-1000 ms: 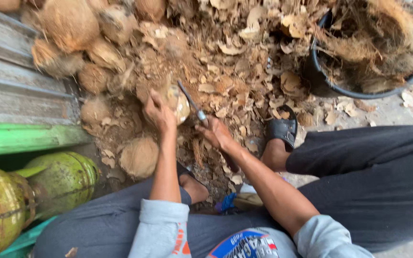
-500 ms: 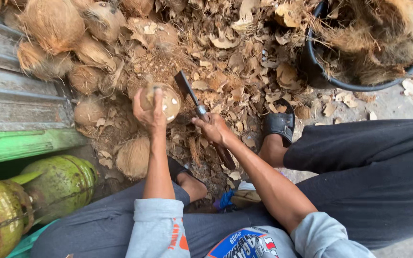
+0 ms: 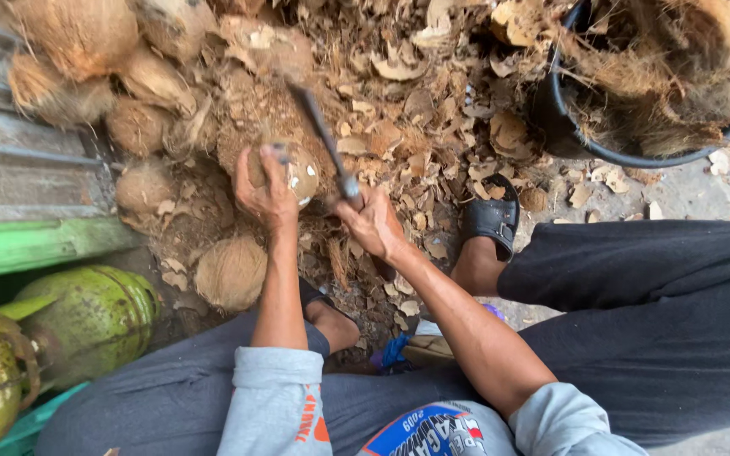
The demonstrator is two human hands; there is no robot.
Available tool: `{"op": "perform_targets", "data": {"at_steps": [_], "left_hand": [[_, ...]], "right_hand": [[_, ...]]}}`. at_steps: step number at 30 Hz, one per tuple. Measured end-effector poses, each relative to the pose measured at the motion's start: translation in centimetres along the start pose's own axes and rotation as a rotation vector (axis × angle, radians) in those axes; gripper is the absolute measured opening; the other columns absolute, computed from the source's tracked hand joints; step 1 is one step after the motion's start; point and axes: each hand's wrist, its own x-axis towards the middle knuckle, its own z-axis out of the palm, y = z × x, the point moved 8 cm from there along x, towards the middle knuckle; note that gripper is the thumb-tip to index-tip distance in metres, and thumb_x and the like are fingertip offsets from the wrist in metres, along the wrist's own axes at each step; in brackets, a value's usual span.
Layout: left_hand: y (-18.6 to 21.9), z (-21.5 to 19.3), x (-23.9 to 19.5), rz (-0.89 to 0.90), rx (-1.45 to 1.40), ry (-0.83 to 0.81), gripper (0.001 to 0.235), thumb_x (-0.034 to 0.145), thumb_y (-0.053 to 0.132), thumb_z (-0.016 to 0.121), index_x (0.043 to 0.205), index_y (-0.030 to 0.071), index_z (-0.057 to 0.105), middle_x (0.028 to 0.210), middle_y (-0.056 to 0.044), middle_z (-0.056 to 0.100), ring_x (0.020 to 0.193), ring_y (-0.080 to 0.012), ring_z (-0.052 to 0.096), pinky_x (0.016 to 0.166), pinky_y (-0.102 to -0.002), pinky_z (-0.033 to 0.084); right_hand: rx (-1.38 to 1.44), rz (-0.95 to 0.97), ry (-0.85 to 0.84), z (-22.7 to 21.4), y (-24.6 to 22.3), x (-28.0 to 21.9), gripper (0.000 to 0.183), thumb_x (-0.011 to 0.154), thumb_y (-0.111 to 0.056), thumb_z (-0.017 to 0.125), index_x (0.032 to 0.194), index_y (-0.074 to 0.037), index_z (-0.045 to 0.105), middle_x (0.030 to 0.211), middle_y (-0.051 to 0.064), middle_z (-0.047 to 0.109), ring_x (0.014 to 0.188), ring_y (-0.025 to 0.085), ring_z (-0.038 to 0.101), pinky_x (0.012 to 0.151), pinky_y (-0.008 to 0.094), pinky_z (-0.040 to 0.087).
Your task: The person sits on the ground and uses a curved knife to peel the husk off a coconut. They rotate the coconut in their left hand while striking and scraping away the fibrous outer layer with the knife in their right hand. Shredded husk accumulates on the floor around them.
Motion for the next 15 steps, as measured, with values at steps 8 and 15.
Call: {"op": "perform_targets", "data": {"at_steps": [8, 15], "left_hand": [[-0.6, 0.5, 1.4, 0.071, 0.312, 0.036, 0.043, 0.092, 0.046, 0.067, 0.115, 0.010, 0.071, 0.101, -0.010, 0.068, 0.092, -0.0227, 0.065, 0.078, -0.046, 0.054], [-1.4, -0.2, 0.7, 0.132, 0.098, 0.010, 0.049, 0.095, 0.049, 0.065, 0.121, 0.008, 0.070, 0.108, -0.012, 0.070, 0.096, -0.0244, 0.067, 0.084, -0.046, 0.058]], "right_hand": [[0.054, 0.120, -0.191, 2.5, 3.5, 2.4, 0.032, 0.096, -0.028, 0.061, 0.075, -0.005, 0.066, 0.058, 0.001, 0.064, 0.050, 0.013, 0.063, 0.047, 0.034, 0.052], [-0.037, 0.233, -0.140, 0.5, 1.9, 0.4, 0.037, 0.095, -0.032, 0.068, 0.072, -0.005, 0.057, 0.055, 0.005, 0.059, 0.045, 0.017, 0.056, 0.044, 0.033, 0.048]]}}
